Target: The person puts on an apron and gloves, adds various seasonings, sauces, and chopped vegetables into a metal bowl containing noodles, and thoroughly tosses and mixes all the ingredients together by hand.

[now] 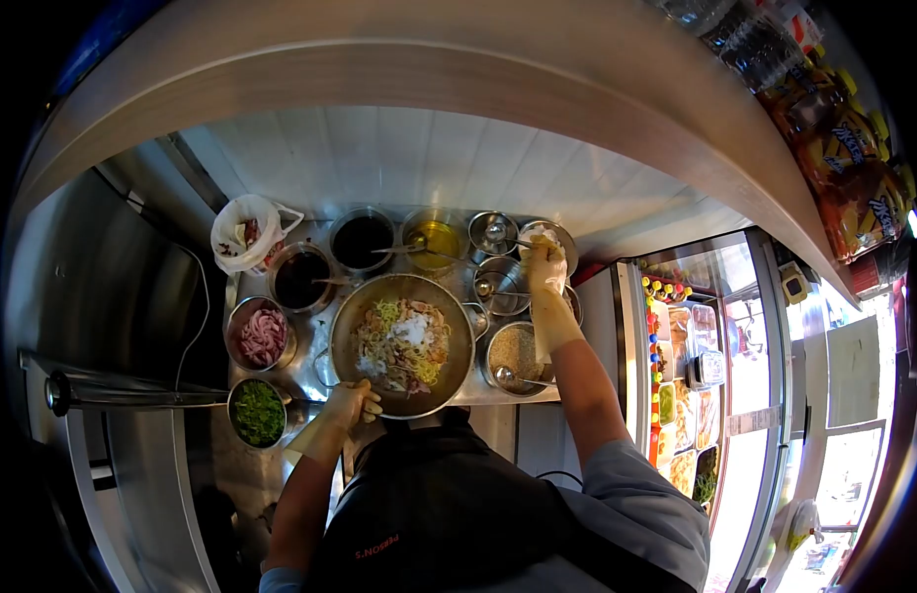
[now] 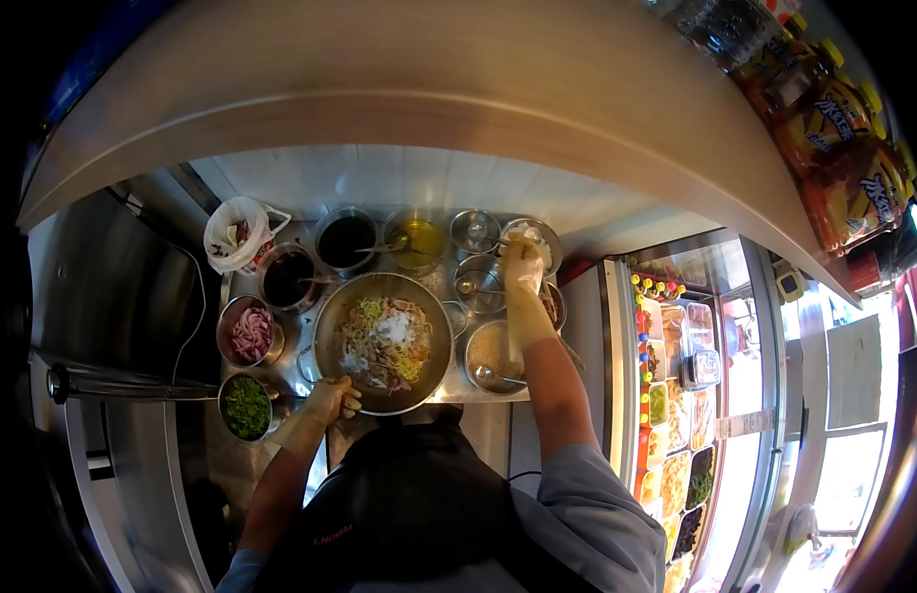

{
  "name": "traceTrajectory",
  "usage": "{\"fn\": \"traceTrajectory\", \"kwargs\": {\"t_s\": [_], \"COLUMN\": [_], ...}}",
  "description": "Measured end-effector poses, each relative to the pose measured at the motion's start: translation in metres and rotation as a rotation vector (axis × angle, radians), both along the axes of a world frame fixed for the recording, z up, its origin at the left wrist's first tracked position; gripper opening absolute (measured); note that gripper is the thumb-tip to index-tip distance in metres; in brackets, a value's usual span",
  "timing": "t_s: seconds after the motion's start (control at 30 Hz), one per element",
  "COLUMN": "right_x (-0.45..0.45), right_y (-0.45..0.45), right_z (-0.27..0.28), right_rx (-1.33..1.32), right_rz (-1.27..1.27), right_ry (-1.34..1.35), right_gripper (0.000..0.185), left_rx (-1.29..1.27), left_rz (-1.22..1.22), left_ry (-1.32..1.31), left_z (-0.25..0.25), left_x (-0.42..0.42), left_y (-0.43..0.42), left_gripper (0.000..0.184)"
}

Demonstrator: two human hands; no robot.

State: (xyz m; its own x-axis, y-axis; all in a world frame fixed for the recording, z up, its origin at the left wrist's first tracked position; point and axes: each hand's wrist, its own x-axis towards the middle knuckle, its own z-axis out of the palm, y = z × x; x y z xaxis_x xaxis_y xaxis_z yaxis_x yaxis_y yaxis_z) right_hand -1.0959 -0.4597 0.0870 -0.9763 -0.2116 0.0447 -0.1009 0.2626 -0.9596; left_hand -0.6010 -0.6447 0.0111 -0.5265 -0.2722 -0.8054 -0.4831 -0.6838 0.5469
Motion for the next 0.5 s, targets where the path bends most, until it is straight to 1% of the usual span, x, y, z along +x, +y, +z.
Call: {"fn": "traceTrajectory", "kwargs": {"t_s": [0.03,0.07,0.13,0.17,0.2,0.23,0.3,0.37,0.4,0.43,0.5], "right_x": [-0.002,-0.005,-0.006,0.004,0.022,0.038,0.06,0.092,0.127,0.15,0.193], "right_y": [0.002,0.006,0.011,0.01,0.011,0.012,0.017,0.023,0.024,0.026,0.034], "right_z": [-0.002,-0.003,-0.003,0.008,0.03,0.047,0.056,0.057,0.083,0.075,0.061], "right_rx": [-0.081,-0.081,-0.397,-0.396,-0.388,-0.379,-0.379,-0.419,-0.35,-0.339,-0.285], "right_rz": [-0.016,-0.015,0.051,0.056,0.042,0.028,0.04,0.111,0.12,0.13,0.331], "right_ry": [-0.019,-0.018,-0.271,-0.273,-0.25,-0.229,-0.231,-0.232,-0.246,-0.261,-0.266], "right_gripper": [0.04,0.04,0.041,0.041,0.041,0.041,0.04,0.037,0.039,0.039,0.037], "left_rx": [0.0,-0.003,-0.007,0.028,0.063,0.064,0.013,0.078,0.066,0.049,0.064], "left_rz": [0.0,0.002,0.008,0.018,0.029,0.036,0.062,0.094,0.102,0.106,0.127], "left_ry": [0.001,0.0,0.0,0.061,0.12,0.115,0.158,0.193,0.186,0.19,0.173], "left_z": [0.004,0.008,0.011,0.008,0.006,0.009,0.016,0.015,0.013,0.012,0.01], "left_x": [0.0,0.0,-0.001,0.0,0.004,0.004,0.001,0.004,0.008,0.005,0.007], "left_y": [0.001,0.002,0.0,-0.001,-0.001,-0.001,0.001,0.002,0.004,0.003,0.001], "left_gripper": [0.045,0.043,0.042,0.043,0.043,0.043,0.044,0.045,0.043,0.042,0.041]}}
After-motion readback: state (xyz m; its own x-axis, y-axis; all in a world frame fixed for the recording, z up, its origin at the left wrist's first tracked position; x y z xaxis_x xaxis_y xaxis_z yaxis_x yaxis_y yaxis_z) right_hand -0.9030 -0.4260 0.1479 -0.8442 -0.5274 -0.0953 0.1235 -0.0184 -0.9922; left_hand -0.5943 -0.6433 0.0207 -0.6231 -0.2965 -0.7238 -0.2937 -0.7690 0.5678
